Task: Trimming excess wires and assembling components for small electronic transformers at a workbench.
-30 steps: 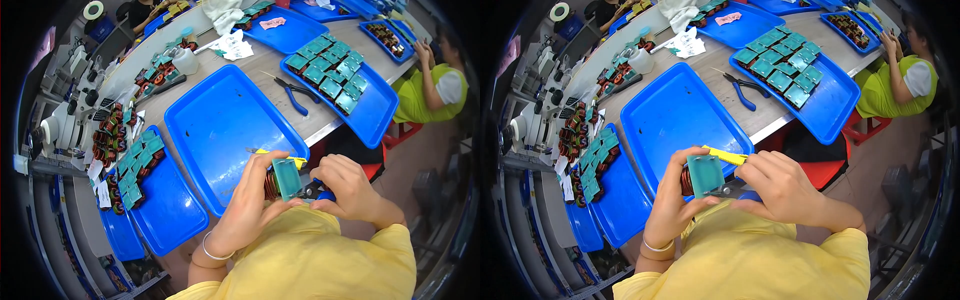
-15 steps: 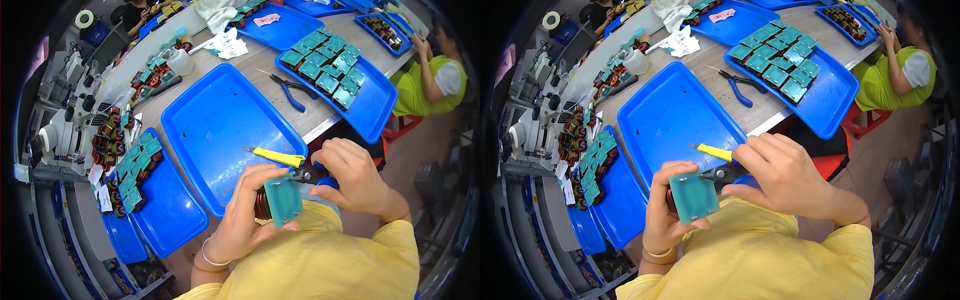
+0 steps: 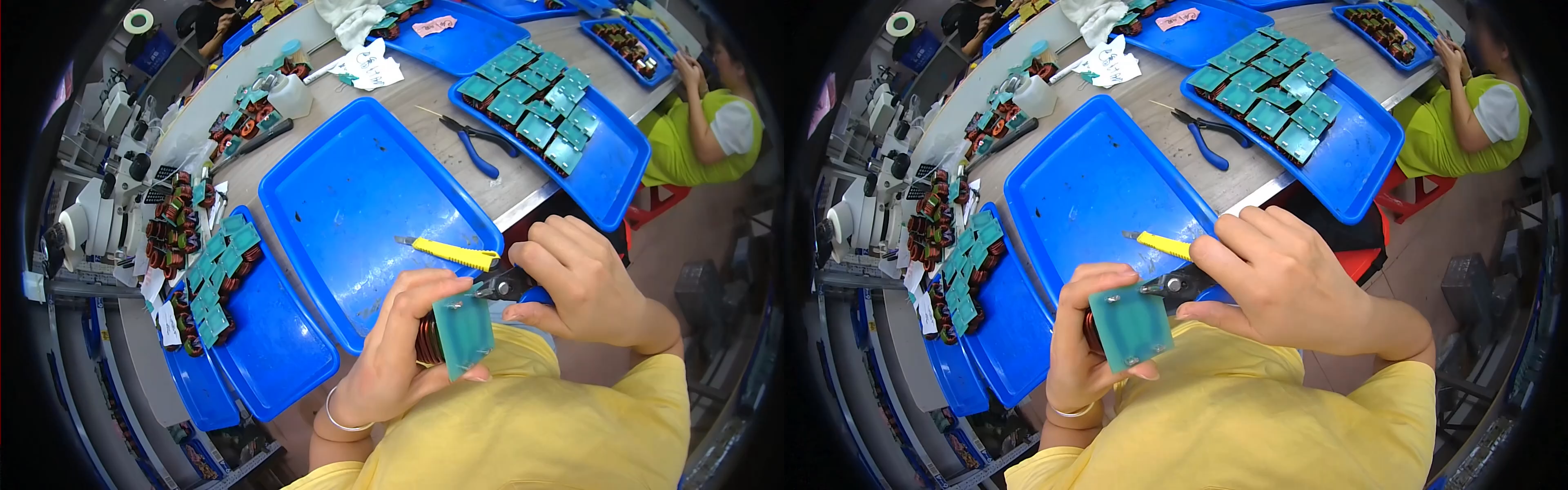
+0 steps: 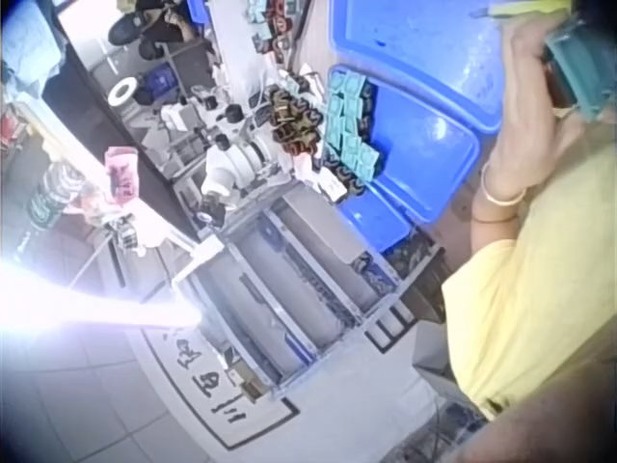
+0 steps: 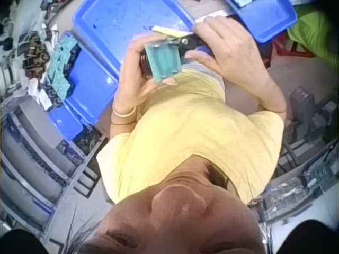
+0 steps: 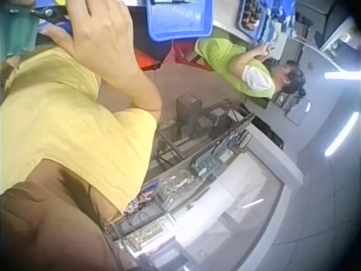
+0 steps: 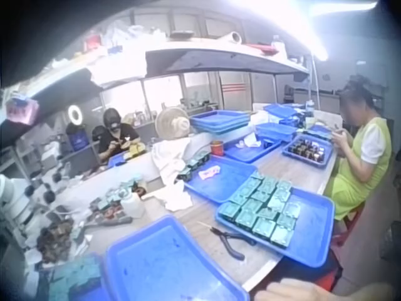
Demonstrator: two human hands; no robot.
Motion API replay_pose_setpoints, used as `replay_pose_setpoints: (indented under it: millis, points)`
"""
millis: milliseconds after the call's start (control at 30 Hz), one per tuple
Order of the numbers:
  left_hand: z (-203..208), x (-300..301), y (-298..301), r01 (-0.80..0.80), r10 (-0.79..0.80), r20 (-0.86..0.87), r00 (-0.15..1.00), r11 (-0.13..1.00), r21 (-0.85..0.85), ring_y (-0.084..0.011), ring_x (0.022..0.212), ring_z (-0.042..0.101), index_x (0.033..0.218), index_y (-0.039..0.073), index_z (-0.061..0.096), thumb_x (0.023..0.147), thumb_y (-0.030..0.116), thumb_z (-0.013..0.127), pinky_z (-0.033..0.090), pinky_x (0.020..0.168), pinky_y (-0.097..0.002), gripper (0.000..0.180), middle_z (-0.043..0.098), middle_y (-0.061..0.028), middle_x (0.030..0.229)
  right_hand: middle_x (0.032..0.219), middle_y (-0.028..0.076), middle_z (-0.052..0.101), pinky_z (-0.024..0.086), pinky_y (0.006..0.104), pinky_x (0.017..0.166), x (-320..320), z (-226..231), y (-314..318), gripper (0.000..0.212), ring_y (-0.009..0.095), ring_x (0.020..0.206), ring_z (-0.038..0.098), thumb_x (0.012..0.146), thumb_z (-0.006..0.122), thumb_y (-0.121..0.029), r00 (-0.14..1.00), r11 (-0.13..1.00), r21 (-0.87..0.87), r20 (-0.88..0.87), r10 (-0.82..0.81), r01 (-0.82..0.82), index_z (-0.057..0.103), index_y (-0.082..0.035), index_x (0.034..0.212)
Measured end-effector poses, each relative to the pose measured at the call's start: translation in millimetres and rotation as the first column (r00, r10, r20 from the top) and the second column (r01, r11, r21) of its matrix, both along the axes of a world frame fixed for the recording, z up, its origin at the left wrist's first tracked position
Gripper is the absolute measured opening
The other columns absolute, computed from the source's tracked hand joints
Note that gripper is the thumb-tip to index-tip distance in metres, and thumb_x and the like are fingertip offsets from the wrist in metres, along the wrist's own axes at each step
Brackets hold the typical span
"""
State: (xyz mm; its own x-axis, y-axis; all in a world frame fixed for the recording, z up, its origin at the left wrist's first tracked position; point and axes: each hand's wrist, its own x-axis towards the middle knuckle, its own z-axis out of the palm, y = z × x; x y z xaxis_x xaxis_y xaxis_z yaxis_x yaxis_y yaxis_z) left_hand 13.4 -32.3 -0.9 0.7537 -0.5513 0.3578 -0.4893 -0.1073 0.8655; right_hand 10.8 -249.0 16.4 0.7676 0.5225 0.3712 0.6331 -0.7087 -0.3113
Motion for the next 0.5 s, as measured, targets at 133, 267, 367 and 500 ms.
replay_pose_setpoints:
  millis: [133,267,367,500]
  points:
    - [1.5,1.1,-0.5,0.011,-0.011,0.058,0.998,1.000,-0.010,-0.0312,0.097,0.050,0.116,-0.003,0.042,0.061,0.020,0.080,0.042,0.083,-0.0362,0.071,0.049,-0.0191,0.105,0.074,0.012,0.046,0.038,0.0349,0.058,1.9,0.7,-0.6,0.047,0.028,0.064,0.047,0.075,0.060,-0.045,1.000,1.000,-0.012,0.012,0.017,-0.016,0.051,0.000,0.083]
    - [1.0,2.7,-1.1,0.009,-0.009,0.058,0.998,1.000,0.000,-0.0310,0.095,0.051,0.116,-0.003,0.042,0.061,0.020,0.080,0.042,0.083,-0.0360,0.071,0.050,-0.0185,0.104,0.072,0.012,0.048,0.041,0.0352,0.057,3.8,-2.2,-2.0,0.046,0.028,0.063,0.050,0.075,0.060,-0.045,1.000,0.999,-0.044,0.009,0.026,-0.026,0.051,0.000,0.083]
    - [-1.5,3.7,-1.7,0.018,-0.017,-0.002,1.000,1.000,0.017,-0.0303,0.094,0.051,0.116,-0.002,0.042,0.062,0.020,0.079,0.042,0.082,-0.0356,0.069,0.050,-0.0172,0.104,0.071,0.012,0.050,0.043,0.0355,0.055,3.8,-12.9,-3.0,0.046,0.029,0.063,0.053,0.076,0.060,-0.045,1.000,1.000,-0.008,-0.019,0.017,-0.018,0.051,0.000,0.082]
    - [-7.7,6.1,-4.4,-0.006,0.011,-0.078,0.997,0.997,0.075,-0.0295,0.092,0.051,0.116,-0.001,0.042,0.063,0.021,0.079,0.043,0.081,-0.0345,0.068,0.051,-0.0158,0.104,0.071,0.013,0.051,0.044,0.0352,0.055,4.1,-26.5,-5.1,0.046,0.030,0.063,0.054,0.076,0.060,-0.044,0.992,0.999,0.033,-0.129,0.000,0.005,0.052,0.000,0.083]
